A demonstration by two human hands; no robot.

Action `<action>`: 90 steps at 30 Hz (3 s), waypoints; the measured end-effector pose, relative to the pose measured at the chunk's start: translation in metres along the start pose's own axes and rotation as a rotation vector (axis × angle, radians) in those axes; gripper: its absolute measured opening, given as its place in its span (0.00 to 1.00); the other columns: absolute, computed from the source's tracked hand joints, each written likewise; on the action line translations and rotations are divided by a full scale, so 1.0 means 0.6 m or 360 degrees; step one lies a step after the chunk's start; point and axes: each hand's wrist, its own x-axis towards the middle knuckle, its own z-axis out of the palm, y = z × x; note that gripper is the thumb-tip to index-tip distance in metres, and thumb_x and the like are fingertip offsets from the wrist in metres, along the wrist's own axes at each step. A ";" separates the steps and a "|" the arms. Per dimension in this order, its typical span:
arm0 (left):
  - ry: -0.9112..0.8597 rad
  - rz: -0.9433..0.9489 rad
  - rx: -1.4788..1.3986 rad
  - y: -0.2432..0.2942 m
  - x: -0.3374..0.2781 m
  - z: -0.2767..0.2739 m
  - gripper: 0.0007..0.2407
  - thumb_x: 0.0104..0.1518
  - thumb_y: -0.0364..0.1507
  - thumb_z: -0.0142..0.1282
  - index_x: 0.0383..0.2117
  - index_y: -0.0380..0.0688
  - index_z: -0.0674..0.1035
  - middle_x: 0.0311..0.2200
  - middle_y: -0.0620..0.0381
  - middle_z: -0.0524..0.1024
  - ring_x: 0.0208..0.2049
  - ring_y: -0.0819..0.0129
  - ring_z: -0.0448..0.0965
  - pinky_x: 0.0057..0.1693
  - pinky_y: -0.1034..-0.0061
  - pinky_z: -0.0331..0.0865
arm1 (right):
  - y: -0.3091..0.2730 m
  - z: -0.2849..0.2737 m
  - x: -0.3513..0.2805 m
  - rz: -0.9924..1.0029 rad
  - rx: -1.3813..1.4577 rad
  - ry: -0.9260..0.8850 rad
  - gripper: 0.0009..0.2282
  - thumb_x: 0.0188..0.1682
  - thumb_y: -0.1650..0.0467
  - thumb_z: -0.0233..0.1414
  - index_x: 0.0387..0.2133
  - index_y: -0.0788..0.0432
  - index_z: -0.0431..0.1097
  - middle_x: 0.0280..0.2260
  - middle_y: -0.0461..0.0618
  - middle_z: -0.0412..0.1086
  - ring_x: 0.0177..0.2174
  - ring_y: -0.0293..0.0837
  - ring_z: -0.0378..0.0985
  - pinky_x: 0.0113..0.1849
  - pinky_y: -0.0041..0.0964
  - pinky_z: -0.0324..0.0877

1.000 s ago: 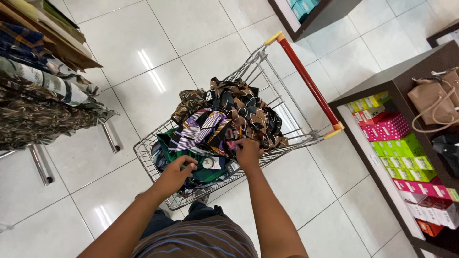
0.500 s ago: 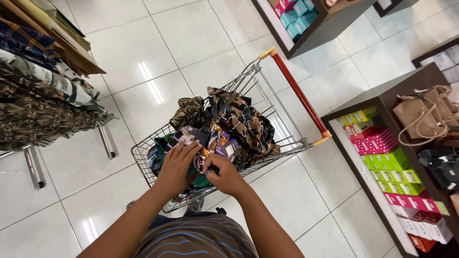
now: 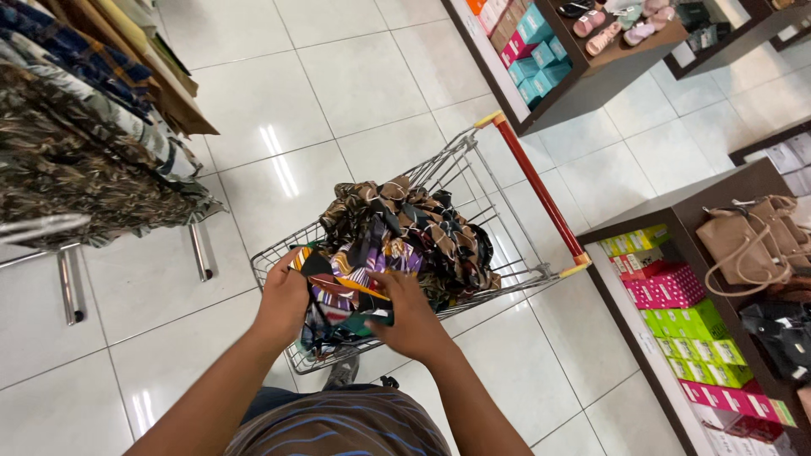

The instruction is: The person selects shirts from a clothing rack, takes hangers from a cart, and hangs the shirts back onto the display rack.

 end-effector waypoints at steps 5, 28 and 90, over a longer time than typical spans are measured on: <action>-0.0173 -0.0250 0.0032 0.193 -0.102 0.077 0.14 0.57 0.23 0.46 0.48 0.36 0.79 0.30 0.37 0.81 0.30 0.53 0.83 0.42 0.62 0.77 | 0.047 0.057 0.011 0.0086 0.0003 0.0206 0.26 0.37 0.72 0.63 0.53 0.51 0.68 0.61 0.63 0.57 0.56 0.74 0.62 0.53 0.68 0.63; 0.0625 0.0335 0.0291 0.256 -0.264 -0.318 0.06 0.66 0.28 0.59 0.42 0.44 0.86 0.28 0.52 0.82 0.29 0.68 0.76 0.42 0.74 0.70 | -0.130 0.312 0.024 -0.0135 0.1204 -0.0279 0.22 0.50 0.76 0.58 0.59 0.63 0.65 0.52 0.58 0.72 0.53 0.45 0.68 0.57 0.51 0.63; 0.0100 0.1278 0.2040 0.272 -0.290 -0.644 0.23 0.48 0.37 0.69 0.49 0.41 0.78 0.43 0.44 0.78 0.47 0.43 0.80 0.57 0.51 0.70 | -0.481 0.562 0.112 -0.1070 -0.0048 0.0175 0.04 0.51 0.75 0.54 0.30 0.53 0.74 0.32 0.44 0.73 0.33 0.49 0.82 0.35 0.36 0.77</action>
